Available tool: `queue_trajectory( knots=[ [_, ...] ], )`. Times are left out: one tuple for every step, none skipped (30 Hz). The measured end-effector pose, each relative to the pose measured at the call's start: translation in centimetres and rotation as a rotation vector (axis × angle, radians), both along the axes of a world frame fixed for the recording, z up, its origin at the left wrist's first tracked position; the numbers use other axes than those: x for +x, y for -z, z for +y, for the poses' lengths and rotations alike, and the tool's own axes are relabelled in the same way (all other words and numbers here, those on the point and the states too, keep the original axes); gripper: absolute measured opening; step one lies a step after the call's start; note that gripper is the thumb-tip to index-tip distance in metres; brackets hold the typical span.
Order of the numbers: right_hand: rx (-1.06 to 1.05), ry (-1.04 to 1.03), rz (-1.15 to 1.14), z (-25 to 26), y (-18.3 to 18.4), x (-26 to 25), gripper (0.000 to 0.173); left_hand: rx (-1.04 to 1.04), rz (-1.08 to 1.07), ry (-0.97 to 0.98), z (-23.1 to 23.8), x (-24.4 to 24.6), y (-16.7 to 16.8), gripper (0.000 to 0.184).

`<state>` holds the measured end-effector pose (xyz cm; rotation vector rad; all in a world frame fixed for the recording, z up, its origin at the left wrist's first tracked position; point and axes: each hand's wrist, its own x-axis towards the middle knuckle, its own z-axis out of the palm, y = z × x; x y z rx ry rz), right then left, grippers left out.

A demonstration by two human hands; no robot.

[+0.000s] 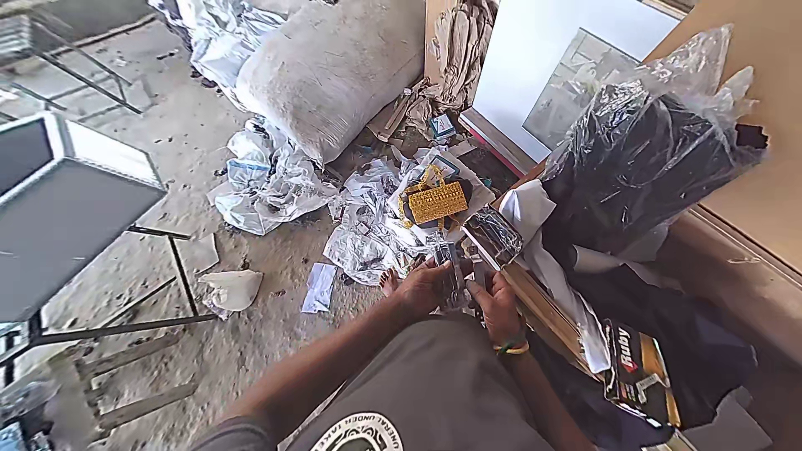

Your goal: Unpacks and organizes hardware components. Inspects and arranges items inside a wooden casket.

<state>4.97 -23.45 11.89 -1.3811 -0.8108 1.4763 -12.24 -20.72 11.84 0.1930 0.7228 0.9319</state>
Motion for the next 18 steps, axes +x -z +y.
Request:
queue_trajectory(
  knots=[
    [-0.017,-0.016,0.003,0.1,0.1,-0.1,0.032,0.020,-0.018,-0.008,0.1,0.1,0.2,0.033],
    [-0.028,-0.036,0.014,0.2,0.2,-0.2,0.031,0.036,-0.029,-0.012,0.3,0.2,0.4,0.035],
    [-0.030,-0.049,0.023,0.3,0.3,-0.3,0.032,0.041,-0.028,-0.006,0.4,0.4,0.4,0.035],
    [-0.028,-0.065,0.009,0.6,0.5,-0.4,0.035,0.034,-0.025,-0.007,0.5,0.6,0.5,0.035],
    [-0.030,-0.084,-0.023,0.8,0.7,-0.3,0.037,0.017,-0.025,-0.015,0.5,0.8,0.5,0.034],
    [-0.033,-0.102,-0.054,1.2,0.9,-0.3,0.040,0.002,-0.031,-0.026,0.7,1.0,0.5,0.034],
    [-0.042,-0.124,-0.079,1.7,1.0,-0.2,0.042,-0.004,-0.043,-0.036,1.0,1.2,0.5,0.034],
    [-0.069,-0.151,-0.093,2.1,0.8,-0.2,0.045,-0.007,-0.048,-0.043,1.2,1.3,0.4,0.035],
    [-0.097,-0.168,-0.084,2.3,0.7,-0.3,0.047,-0.010,-0.044,-0.052,1.4,1.4,0.2,0.037],
    [-0.120,-0.188,-0.077,2.5,0.5,-0.4,0.052,-0.016,-0.033,-0.064,1.6,1.5,-0.1,0.040],
    [-0.134,-0.208,-0.076,2.7,0.3,-0.5,0.057,-0.018,-0.009,-0.071,1.8,1.6,-0.3,0.042],
    [-0.149,-0.224,-0.080,2.8,0.2,-0.6,0.061,-0.019,0.028,-0.079,1.9,1.7,-0.5,0.042],
    [-0.160,-0.242,-0.090,2.9,0.2,-0.7,0.065,-0.021,0.083,-0.085,1.9,1.7,-0.6,0.040],
    [-0.160,-0.265,-0.101,2.9,0.2,-0.7,0.068,-0.013,0.163,-0.085,1.9,1.8,-0.7,0.037],
    [-0.145,-0.295,-0.103,2.9,0.3,-0.8,0.071,0.009,0.255,-0.078,1.8,1.9,-0.9,0.036],
    [-0.124,-0.325,-0.108,2.8,0.4,-0.8,0.070,0.056,0.335,-0.066,1.6,2.0,-1.0,0.035],
    [-0.107,-0.346,-0.106,2.8,0.3,-0.9,0.063,0.122,0.392,-0.053,1.4,1.9,-1.1,0.033],
    [-0.100,-0.359,-0.077,2.7,0.4,-0.9,0.056,0.202,0.429,-0.038,1.1,1.7,-1.2,0.033]
  ],
)
